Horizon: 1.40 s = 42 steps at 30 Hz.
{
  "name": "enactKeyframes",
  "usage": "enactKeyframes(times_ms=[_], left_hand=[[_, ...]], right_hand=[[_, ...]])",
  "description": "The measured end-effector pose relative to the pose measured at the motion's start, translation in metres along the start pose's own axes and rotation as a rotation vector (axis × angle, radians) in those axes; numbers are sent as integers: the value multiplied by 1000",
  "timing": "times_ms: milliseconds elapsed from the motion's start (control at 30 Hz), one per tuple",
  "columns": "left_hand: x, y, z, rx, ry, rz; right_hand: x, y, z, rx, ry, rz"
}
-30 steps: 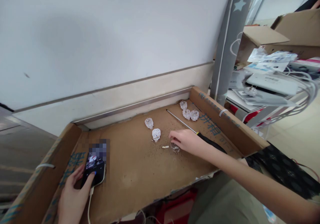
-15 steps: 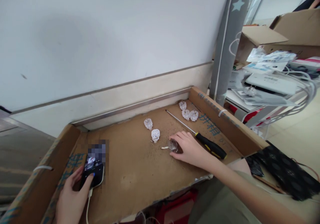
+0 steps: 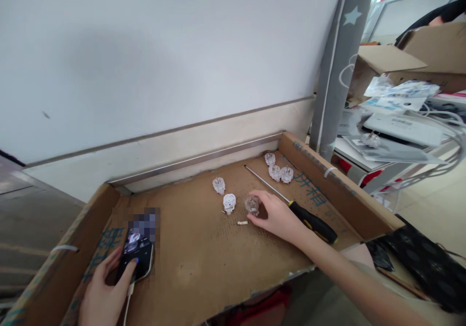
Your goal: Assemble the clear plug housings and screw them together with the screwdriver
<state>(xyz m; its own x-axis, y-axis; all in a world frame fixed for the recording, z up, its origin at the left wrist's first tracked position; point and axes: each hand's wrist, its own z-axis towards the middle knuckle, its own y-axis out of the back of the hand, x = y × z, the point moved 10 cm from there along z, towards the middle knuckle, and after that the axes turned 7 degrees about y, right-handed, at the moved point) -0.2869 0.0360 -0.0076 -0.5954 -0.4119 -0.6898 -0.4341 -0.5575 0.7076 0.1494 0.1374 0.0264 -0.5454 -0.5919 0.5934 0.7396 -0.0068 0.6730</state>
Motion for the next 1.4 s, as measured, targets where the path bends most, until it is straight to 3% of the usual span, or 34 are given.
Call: enactKeyframes(times_ms=[100,400,800,1067,1400], left_hand=[[0,-2,-3,43,89,-33],[-2,-1,-3,43,109,-38],[-8,0,-6,46,120,-50],[-13,0,-9,64,139,-42],[-8,-3,-5,58,120,-50]], right_hand=[[-4,0,-3,-67,-4,48],[-9,3,-4,-156,-39,134],[-5,-5,-6,-58,8,-28],[-13,16,-5,-151,-80,-171],[-9,0,-5,-28,-34,-210]])
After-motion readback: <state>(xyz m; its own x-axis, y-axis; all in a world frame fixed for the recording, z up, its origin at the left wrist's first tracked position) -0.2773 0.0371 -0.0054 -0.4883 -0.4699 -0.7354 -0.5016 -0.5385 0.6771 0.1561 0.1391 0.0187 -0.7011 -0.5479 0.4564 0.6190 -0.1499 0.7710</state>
